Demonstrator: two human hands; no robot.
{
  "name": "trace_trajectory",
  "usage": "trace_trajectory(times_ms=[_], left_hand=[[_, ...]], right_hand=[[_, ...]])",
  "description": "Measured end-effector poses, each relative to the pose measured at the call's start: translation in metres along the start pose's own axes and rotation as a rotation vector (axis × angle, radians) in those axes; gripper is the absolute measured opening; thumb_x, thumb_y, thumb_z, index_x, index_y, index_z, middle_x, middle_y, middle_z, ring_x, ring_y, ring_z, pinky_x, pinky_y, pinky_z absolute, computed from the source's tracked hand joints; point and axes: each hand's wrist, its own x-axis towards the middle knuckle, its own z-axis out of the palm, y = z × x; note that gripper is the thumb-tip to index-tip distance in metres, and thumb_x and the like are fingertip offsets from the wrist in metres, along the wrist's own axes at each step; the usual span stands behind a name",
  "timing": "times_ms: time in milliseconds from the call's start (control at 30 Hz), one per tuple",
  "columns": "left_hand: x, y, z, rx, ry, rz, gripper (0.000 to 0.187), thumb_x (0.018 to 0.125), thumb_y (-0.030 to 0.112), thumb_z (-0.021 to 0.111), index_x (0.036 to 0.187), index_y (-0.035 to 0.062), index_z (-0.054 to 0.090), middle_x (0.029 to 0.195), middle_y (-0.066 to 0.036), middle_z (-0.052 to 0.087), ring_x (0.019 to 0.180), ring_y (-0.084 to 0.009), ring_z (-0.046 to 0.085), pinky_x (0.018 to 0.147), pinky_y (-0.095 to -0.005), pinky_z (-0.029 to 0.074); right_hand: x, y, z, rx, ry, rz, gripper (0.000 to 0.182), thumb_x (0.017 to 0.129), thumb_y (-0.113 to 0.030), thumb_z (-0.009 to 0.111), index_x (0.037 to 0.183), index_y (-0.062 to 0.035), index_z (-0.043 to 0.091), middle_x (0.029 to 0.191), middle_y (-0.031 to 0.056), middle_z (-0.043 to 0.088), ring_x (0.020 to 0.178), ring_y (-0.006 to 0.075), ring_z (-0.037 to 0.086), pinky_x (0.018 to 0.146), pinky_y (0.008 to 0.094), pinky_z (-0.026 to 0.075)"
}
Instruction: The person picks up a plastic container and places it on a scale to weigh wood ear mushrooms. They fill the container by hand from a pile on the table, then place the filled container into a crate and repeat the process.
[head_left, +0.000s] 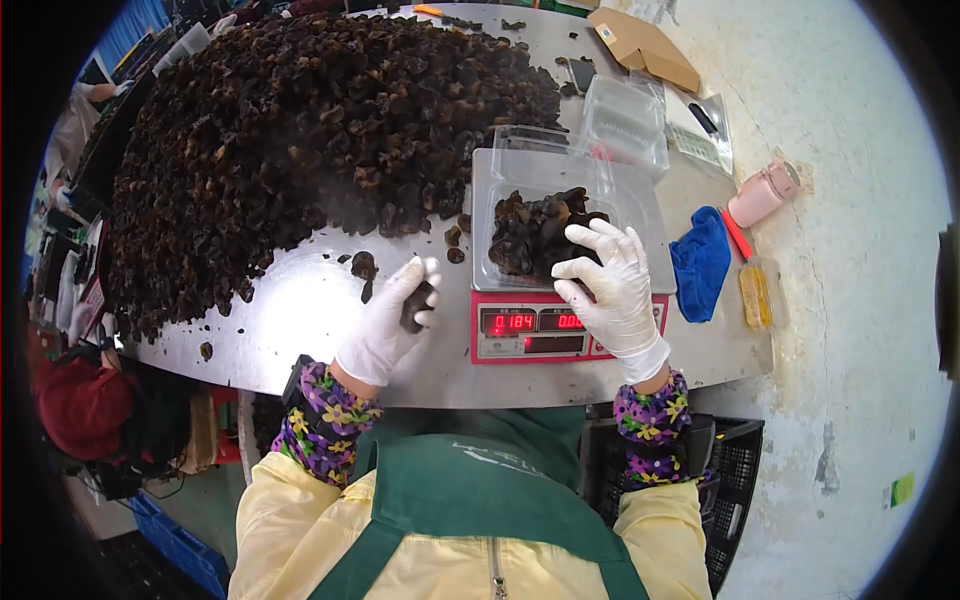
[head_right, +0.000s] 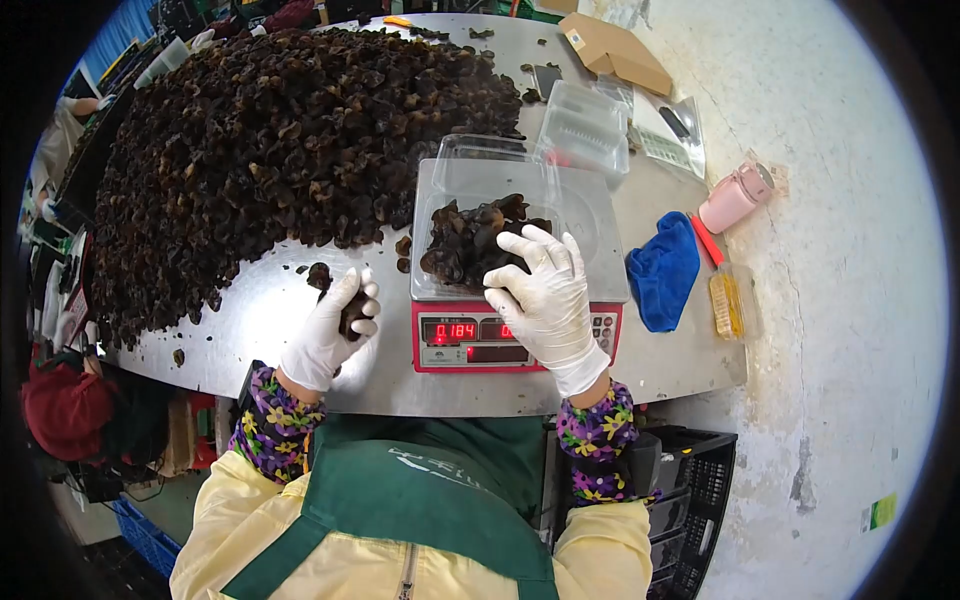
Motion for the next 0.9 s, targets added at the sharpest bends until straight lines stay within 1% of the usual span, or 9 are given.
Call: trace_trajectory(times_ms=[67,133,200,267,367,467,633,733,900], left_hand=[[-0.008,-0.005,0.019,0.018,-0.009,-0.014,0.025,0.103,0.035,0.058,0.110,0.0117,0.062,0.093,0.001,0.060,0.075,-0.0093,0.053,0.054,-0.0195,0.040],[-0.020,-0.007,0.042,0.160,-0.055,-0.016,0.031,0.102,0.039,0.057,0.114,0.0107,0.063,0.093,0.001,0.061,0.076,-0.0089,0.053,0.055,-0.0203,0.041],[-0.027,-0.008,0.061,0.216,-0.122,-0.022,0.038,0.102,0.042,0.057,0.124,0.0103,0.061,0.096,0.000,0.063,0.078,-0.0086,0.053,0.058,-0.0210,0.042],[-0.032,-0.014,0.082,0.241,-0.187,-0.034,0.043,0.103,0.042,0.055,0.131,0.0096,0.058,0.101,-0.001,0.064,0.080,-0.0088,0.053,0.060,-0.0217,0.043],[-0.034,-0.019,0.102,0.057,-0.306,-0.088,0.038,0.101,0.037,0.059,0.129,0.0117,0.060,0.105,-0.002,0.067,0.085,-0.0102,0.058,0.063,-0.0239,0.045],[-0.027,-0.026,0.095,0.084,-0.323,-0.053,0.038,0.102,0.033,0.059,0.134,0.0124,0.058,0.108,-0.003,0.066,0.089,-0.0112,0.060,0.064,-0.0247,0.046],[-0.031,-0.018,0.084,0.077,-0.127,0.038,0.041,0.097,0.014,0.064,0.137,0.0134,0.057,0.107,-0.003,0.066,0.083,-0.0101,0.059,0.061,-0.0224,0.046],[-0.032,-0.014,0.068,0.204,-0.061,0.084,0.042,0.097,0.010,0.064,0.138,0.0131,0.057,0.108,-0.004,0.066,0.083,-0.0100,0.059,0.062,-0.0225,0.047],[-0.029,-0.012,0.056,0.263,-0.017,0.119,0.037,0.096,0.010,0.065,0.133,0.0118,0.059,0.104,-0.005,0.067,0.078,-0.0110,0.057,0.062,-0.0226,0.047]], right_hand=[[0.002,0.002,0.000,0.038,0.106,0.024,0.016,0.076,-0.017,0.077,0.090,-0.0135,0.071,0.119,0.0057,0.064,0.119,0.0327,0.054,0.104,0.0494,0.037],[0.007,-0.002,-0.009,0.113,0.173,0.059,0.011,0.079,-0.013,0.076,0.088,-0.0104,0.070,0.115,0.0072,0.066,0.116,0.0311,0.056,0.101,0.0464,0.039],[0.008,-0.006,-0.014,0.301,0.280,0.299,0.009,0.081,-0.008,0.074,0.088,-0.0075,0.069,0.111,0.0084,0.068,0.112,0.0292,0.057,0.098,0.0428,0.041],[0.006,-0.014,-0.019,0.331,0.298,0.309,0.008,0.082,-0.005,0.073,0.089,-0.0064,0.069,0.110,0.0087,0.068,0.112,0.0285,0.057,0.097,0.0404,0.042],[0.007,-0.038,-0.023,0.287,0.207,0.048,0.011,0.080,-0.010,0.074,0.090,-0.0101,0.070,0.112,0.0070,0.066,0.112,0.0310,0.057,0.101,0.0458,0.040],[-0.004,-0.054,-0.014,0.179,0.046,-0.052,0.016,0.079,-0.016,0.075,0.095,-0.0162,0.072,0.120,0.0034,0.064,0.119,0.0302,0.054,0.108,0.0487,0.034],[-0.006,-0.040,-0.026,0.356,0.135,0.104,0.023,0.081,-0.007,0.072,0.104,-0.0092,0.071,0.116,0.0109,0.066,0.113,0.0326,0.058,0.101,0.0457,0.043],[-0.008,-0.027,-0.033,0.347,0.215,0.245,0.017,0.088,-0.001,0.066,0.103,-0.0053,0.071,0.113,0.0113,0.067,0.109,0.0284,0.060,0.096,0.0374,0.046],[-0.012,-0.009,-0.032,0.367,0.236,0.315,0.013,0.091,-0.001,0.063,0.102,-0.0042,0.071,0.112,0.0111,0.069,0.107,0.0263,0.062,0.096,0.0350,0.047]])
